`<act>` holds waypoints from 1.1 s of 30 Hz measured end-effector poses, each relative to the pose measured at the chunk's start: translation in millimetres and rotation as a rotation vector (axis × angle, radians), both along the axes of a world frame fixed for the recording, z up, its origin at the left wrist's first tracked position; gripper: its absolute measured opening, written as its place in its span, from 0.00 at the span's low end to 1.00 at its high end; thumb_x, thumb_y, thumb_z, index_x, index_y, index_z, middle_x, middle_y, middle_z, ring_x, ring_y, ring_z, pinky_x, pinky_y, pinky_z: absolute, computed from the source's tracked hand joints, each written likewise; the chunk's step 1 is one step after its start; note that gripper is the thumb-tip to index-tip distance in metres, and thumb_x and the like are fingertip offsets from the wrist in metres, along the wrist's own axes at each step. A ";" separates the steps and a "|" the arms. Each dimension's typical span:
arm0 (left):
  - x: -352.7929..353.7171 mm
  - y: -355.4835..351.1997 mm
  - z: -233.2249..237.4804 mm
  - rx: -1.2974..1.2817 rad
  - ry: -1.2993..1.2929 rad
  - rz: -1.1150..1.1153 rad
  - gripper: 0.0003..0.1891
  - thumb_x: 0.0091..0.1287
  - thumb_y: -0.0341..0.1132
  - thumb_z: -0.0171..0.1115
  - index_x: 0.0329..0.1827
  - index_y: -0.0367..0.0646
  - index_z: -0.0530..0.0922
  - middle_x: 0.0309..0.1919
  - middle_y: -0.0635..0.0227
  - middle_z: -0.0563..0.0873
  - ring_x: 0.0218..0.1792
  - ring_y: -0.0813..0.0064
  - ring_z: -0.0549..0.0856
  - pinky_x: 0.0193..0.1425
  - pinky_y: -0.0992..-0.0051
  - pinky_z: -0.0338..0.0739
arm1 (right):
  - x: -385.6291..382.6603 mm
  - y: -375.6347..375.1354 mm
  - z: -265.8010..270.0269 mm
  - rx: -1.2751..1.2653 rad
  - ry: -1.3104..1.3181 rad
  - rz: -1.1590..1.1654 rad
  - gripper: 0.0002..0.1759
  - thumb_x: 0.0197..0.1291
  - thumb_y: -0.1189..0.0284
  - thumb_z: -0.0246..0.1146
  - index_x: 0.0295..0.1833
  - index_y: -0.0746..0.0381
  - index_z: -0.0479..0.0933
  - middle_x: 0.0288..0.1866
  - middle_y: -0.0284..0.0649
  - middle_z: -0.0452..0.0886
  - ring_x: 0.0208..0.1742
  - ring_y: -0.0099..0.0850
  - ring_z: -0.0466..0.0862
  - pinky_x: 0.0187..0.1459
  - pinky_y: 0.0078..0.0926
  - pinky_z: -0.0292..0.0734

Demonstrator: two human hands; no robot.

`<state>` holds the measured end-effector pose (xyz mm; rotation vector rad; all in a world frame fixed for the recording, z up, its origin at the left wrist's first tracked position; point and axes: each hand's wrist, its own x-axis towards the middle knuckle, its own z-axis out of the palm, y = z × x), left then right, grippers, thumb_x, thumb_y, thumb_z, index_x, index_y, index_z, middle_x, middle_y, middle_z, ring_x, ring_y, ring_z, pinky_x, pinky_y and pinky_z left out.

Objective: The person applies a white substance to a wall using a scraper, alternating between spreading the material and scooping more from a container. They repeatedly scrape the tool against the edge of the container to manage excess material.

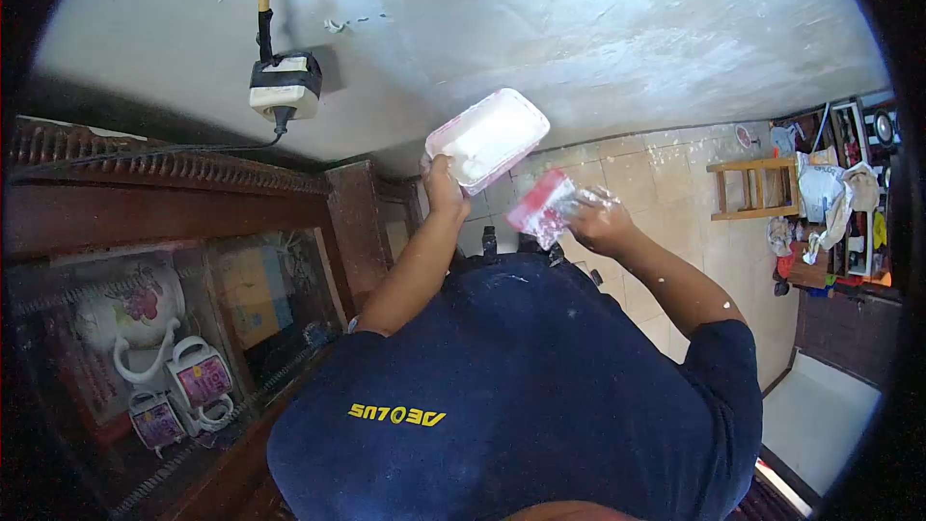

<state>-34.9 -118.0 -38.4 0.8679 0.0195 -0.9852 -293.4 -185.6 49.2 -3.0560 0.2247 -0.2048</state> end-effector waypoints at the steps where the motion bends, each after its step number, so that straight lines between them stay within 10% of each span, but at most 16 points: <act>1: 2.1 0.1 -7.6 -0.003 -0.001 0.022 0.23 0.53 0.31 0.47 0.55 0.37 0.68 0.47 0.60 0.77 0.50 0.64 0.79 0.54 0.67 0.75 | -8.2 0.3 -0.4 -0.002 -0.003 -0.001 0.13 0.49 0.69 0.59 0.43 0.52 0.79 0.46 0.32 0.81 0.50 0.34 0.79 0.51 0.42 0.74; 7: 16.2 9.4 2.1 -0.069 -0.132 0.010 0.26 0.49 0.29 0.47 0.56 0.38 0.68 0.49 0.60 0.77 0.53 0.62 0.77 0.58 0.68 0.71 | -8.2 -28.0 36.0 0.546 -0.460 -0.702 0.13 0.49 0.80 0.63 0.42 0.60 0.80 0.37 0.40 0.83 0.34 0.31 0.83 0.42 0.24 0.76; 9: 13.3 15.1 26.1 -0.065 -0.112 0.003 0.28 0.47 0.29 0.46 0.56 0.38 0.68 0.50 0.59 0.76 0.53 0.62 0.76 0.58 0.68 0.71 | 1.8 -45.9 34.4 1.209 -0.982 -0.883 0.12 0.49 0.82 0.63 0.42 0.67 0.79 0.37 0.39 0.82 0.35 0.26 0.81 0.41 0.20 0.74; 12: 16.0 21.8 11.8 -0.116 -0.126 -0.013 0.28 0.46 0.29 0.46 0.57 0.37 0.68 0.50 0.59 0.76 0.53 0.62 0.76 0.59 0.66 0.71 | 18.6 -75.8 -37.2 1.272 -1.171 -0.762 0.13 0.51 0.80 0.65 0.44 0.69 0.77 0.39 0.38 0.81 0.38 0.24 0.80 0.41 0.21 0.74; 14: 17.8 32.1 16.2 -0.142 -0.131 -0.070 0.29 0.45 0.29 0.46 0.56 0.37 0.68 0.50 0.58 0.77 0.54 0.61 0.76 0.60 0.65 0.71 | 70.7 -55.4 11.0 1.166 -0.844 -0.909 0.14 0.50 0.82 0.64 0.44 0.70 0.76 0.39 0.39 0.81 0.42 0.27 0.80 0.43 0.23 0.75; 15: 18.5 36.3 13.7 -0.148 -0.144 -0.073 0.29 0.45 0.29 0.46 0.56 0.37 0.68 0.50 0.58 0.77 0.54 0.61 0.76 0.60 0.65 0.71 | 93.5 -56.9 6.4 1.599 -1.113 -0.408 0.14 0.48 0.79 0.67 0.44 0.69 0.78 0.39 0.38 0.82 0.39 0.23 0.79 0.42 0.21 0.74; 16: 20.8 39.3 6.6 -0.120 -0.134 -0.055 0.29 0.45 0.29 0.46 0.56 0.36 0.68 0.50 0.58 0.77 0.53 0.61 0.77 0.60 0.65 0.71 | 113.5 -42.5 50.6 1.257 -0.767 -0.786 0.14 0.49 0.78 0.67 0.44 0.68 0.78 0.38 0.37 0.83 0.38 0.22 0.79 0.42 0.20 0.74; 19: 21.5 49.3 11.0 -0.102 -0.152 -0.046 0.28 0.45 0.30 0.47 0.55 0.37 0.69 0.49 0.58 0.78 0.53 0.61 0.77 0.60 0.65 0.71 | 165.6 -47.4 69.5 1.112 -0.886 -0.453 0.12 0.49 0.72 0.68 0.38 0.69 0.78 0.31 0.42 0.83 0.30 0.23 0.78 0.35 0.23 0.74; 27: 26.1 62.1 18.2 -0.154 -0.175 -0.081 0.28 0.46 0.32 0.47 0.55 0.37 0.69 0.50 0.57 0.78 0.53 0.60 0.78 0.57 0.63 0.73 | 203.2 -73.6 128.5 0.765 -0.780 -0.436 0.13 0.47 0.66 0.67 0.32 0.67 0.78 0.24 0.52 0.78 0.23 0.43 0.78 0.29 0.34 0.72; 29: 28.6 61.5 15.8 -0.205 -0.218 -0.130 0.28 0.47 0.32 0.47 0.55 0.37 0.69 0.50 0.57 0.77 0.52 0.60 0.78 0.57 0.63 0.73 | 206.6 -74.9 128.1 0.685 -0.855 -0.440 0.13 0.46 0.68 0.69 0.30 0.67 0.78 0.19 0.45 0.78 0.18 0.30 0.74 0.26 0.27 0.71; 31: 32.9 63.6 3.1 -0.114 -0.131 -0.110 0.28 0.47 0.32 0.46 0.56 0.37 0.69 0.50 0.57 0.77 0.53 0.59 0.78 0.58 0.63 0.73 | 200.8 -77.5 129.6 0.607 -0.870 -0.479 0.14 0.45 0.64 0.68 0.31 0.65 0.78 0.23 0.51 0.78 0.24 0.44 0.79 0.30 0.37 0.72; 33: 36.1 60.3 -2.4 -0.138 -0.173 -0.116 0.28 0.47 0.32 0.46 0.56 0.37 0.69 0.50 0.57 0.77 0.53 0.59 0.78 0.58 0.63 0.72 | 179.6 -86.5 137.5 0.685 -0.921 -0.619 0.13 0.45 0.67 0.69 0.29 0.66 0.78 0.20 0.41 0.79 0.19 0.26 0.73 0.26 0.29 0.71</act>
